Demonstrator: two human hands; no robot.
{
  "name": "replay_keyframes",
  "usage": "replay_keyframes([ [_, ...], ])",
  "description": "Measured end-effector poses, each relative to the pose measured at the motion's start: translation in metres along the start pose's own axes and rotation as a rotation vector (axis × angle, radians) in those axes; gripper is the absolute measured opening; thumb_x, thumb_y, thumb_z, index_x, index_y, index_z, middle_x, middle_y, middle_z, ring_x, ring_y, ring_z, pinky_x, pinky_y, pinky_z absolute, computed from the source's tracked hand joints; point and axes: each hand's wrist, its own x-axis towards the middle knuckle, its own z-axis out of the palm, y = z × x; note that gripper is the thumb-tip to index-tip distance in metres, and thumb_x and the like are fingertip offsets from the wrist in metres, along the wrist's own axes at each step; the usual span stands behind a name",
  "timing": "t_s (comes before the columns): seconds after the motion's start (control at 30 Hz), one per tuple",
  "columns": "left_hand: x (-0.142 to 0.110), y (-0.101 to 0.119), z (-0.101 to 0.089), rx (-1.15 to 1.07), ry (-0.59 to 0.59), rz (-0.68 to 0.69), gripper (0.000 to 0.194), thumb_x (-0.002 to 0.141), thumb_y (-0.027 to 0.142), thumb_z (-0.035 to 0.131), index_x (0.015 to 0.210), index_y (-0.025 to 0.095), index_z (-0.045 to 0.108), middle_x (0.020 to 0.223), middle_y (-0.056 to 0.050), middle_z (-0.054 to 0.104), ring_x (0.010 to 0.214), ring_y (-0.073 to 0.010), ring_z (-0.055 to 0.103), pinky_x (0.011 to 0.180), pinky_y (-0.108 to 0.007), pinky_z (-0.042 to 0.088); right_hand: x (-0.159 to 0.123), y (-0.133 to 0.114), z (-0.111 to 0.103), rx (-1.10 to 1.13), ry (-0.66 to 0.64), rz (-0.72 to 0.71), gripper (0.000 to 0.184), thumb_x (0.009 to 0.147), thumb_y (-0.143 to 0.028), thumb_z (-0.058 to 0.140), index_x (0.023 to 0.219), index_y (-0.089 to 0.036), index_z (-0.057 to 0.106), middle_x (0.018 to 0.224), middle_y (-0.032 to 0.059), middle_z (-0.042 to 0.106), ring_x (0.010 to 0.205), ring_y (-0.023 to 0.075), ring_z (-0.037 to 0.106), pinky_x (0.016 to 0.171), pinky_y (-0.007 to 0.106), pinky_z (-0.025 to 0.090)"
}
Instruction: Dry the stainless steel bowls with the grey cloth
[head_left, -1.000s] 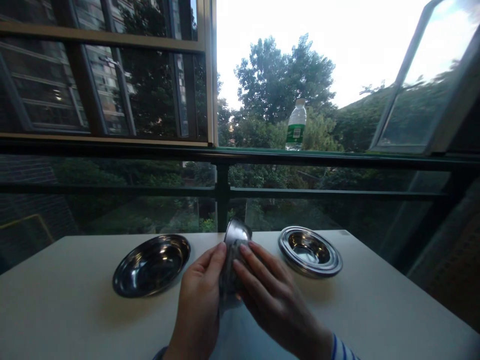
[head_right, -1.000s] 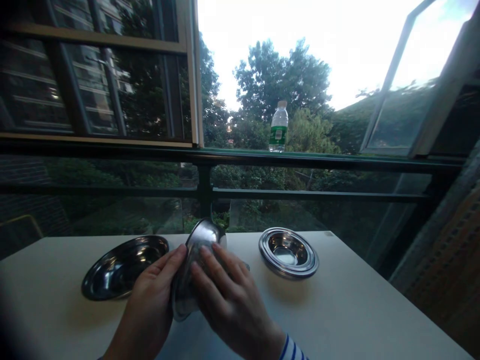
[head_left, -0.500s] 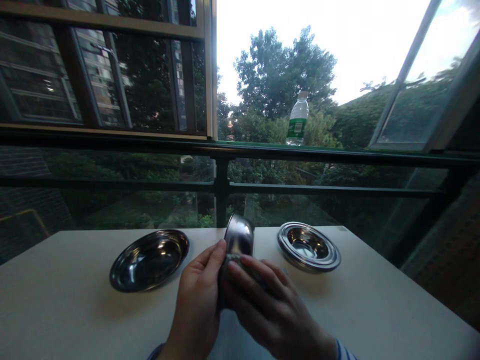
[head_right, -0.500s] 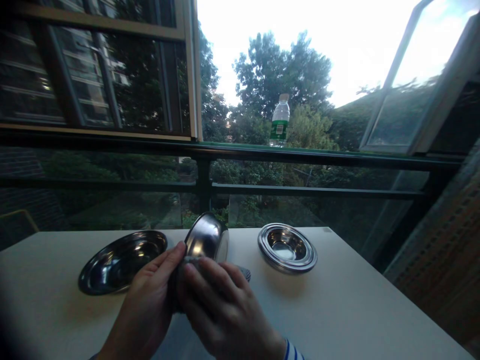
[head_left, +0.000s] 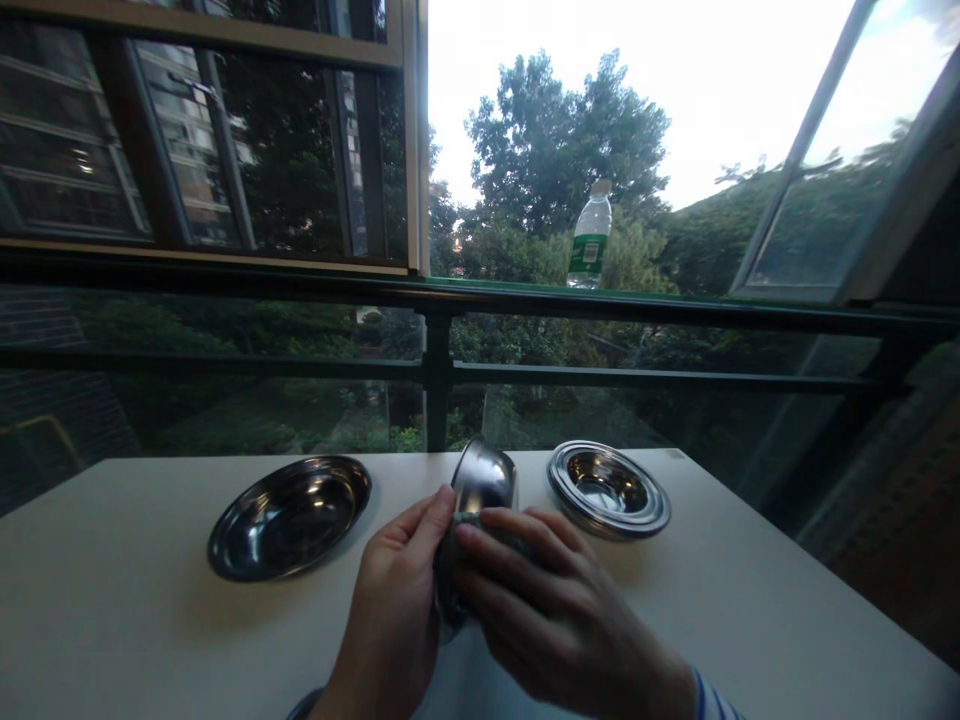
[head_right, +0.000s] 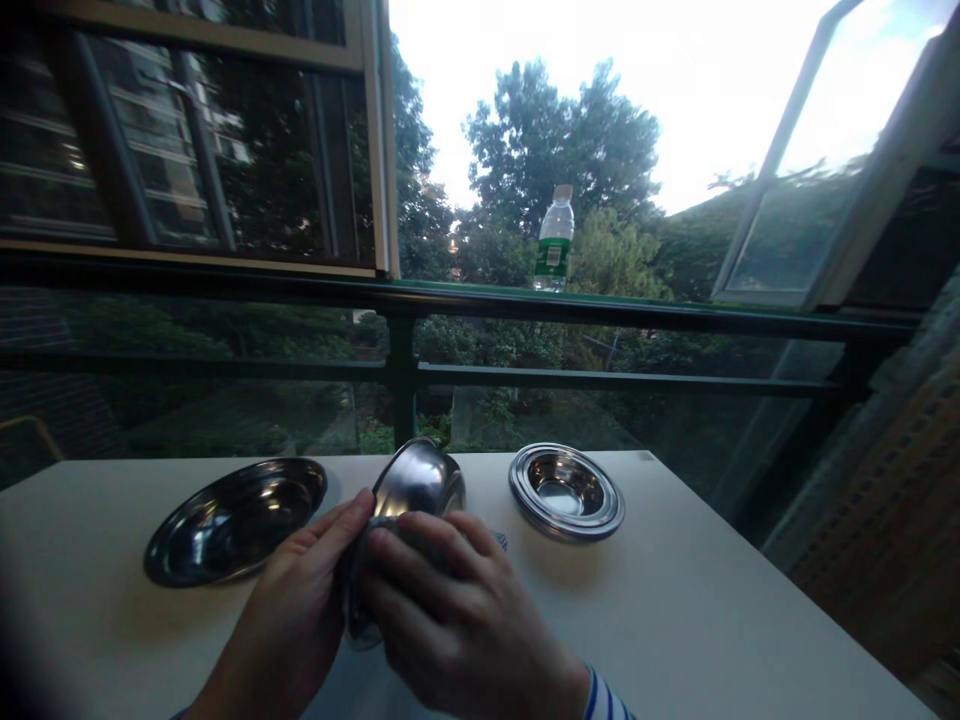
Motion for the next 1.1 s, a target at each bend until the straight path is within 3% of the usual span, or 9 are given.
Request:
replay_keyframes([
  [0.17, -0.002, -0.002, 0.002, 0.035, -0.008, -0.027, 0.021, 0.062, 0.029, 0.073, 0.078, 0.015, 0.07, 0.06, 0.0, 0.066, 0.053, -0.0117, 0.059, 0.049, -0.02, 0.045, -0.003, 0.005, -0.002, 0.02, -0.003, 0.125, 0.031, 0.085, -0.02, 0.049, 0.115, -0.015, 0.056, 0.125, 0.0083, 0.055, 0.116, 0.0252, 0.043, 0.091, 0.041, 0.04],
  [0.33, -0.004, 0.001, 0.002, 0.096, -0.019, 0.017, 0.021, 0.064, 0.032, 0.071, 0.074, 0.014, 0.07, 0.059, -0.001, 0.065, 0.048, -0.0095, 0.055, 0.043, -0.018, 0.041, 0.002, 0.0, -0.003, 0.045, -0.012, 0.005, 0.025, 0.083, -0.017, 0.05, 0.105, -0.018, 0.061, 0.116, 0.0027, 0.062, 0.11, 0.0199, 0.049, 0.093, 0.035, 0.04],
  [0.5, -0.005, -0.002, 0.003, 0.171, -0.04, 0.024, 0.025, 0.063, 0.034, 0.071, 0.079, 0.015, 0.072, 0.056, -0.001, 0.064, 0.046, -0.0122, 0.055, 0.046, -0.024, 0.045, -0.003, 0.005, -0.002, 0.004, 0.002, 0.143, 0.033, 0.084, -0.017, 0.048, 0.116, -0.016, 0.054, 0.123, 0.0082, 0.056, 0.117, 0.0241, 0.044, 0.096, 0.043, 0.037],
  [0.7, -0.005, -0.004, -0.001, 0.177, -0.106, 0.039, 0.02, 0.066, 0.033, 0.07, 0.077, 0.015, 0.072, 0.061, -0.002, 0.066, 0.05, -0.0104, 0.055, 0.05, -0.021, 0.044, -0.006, 0.006, -0.004, 0.049, -0.032, 0.088, 0.031, 0.084, -0.018, 0.048, 0.114, -0.017, 0.055, 0.123, 0.0062, 0.057, 0.116, 0.0241, 0.045, 0.097, 0.042, 0.035],
  [0.87, -0.009, -0.004, 0.002, 0.231, -0.07, 0.022, 0.023, 0.065, 0.035, 0.07, 0.075, 0.014, 0.072, 0.06, -0.002, 0.065, 0.054, -0.0117, 0.056, 0.051, -0.021, 0.044, -0.007, 0.011, -0.005, -0.004, 0.025, 0.219, 0.031, 0.086, -0.017, 0.045, 0.116, -0.016, 0.051, 0.123, 0.0095, 0.056, 0.115, 0.0254, 0.045, 0.095, 0.045, 0.035],
  [1.1, -0.005, -0.003, -0.002, 0.184, -0.106, 0.034, 0.021, 0.067, 0.033, 0.07, 0.076, 0.015, 0.072, 0.064, -0.002, 0.066, 0.056, -0.0115, 0.058, 0.053, -0.02, 0.045, -0.004, 0.002, -0.004, 0.031, -0.017, 0.119, 0.032, 0.084, -0.018, 0.048, 0.115, -0.016, 0.055, 0.122, 0.0067, 0.057, 0.115, 0.0242, 0.045, 0.096, 0.041, 0.036],
])
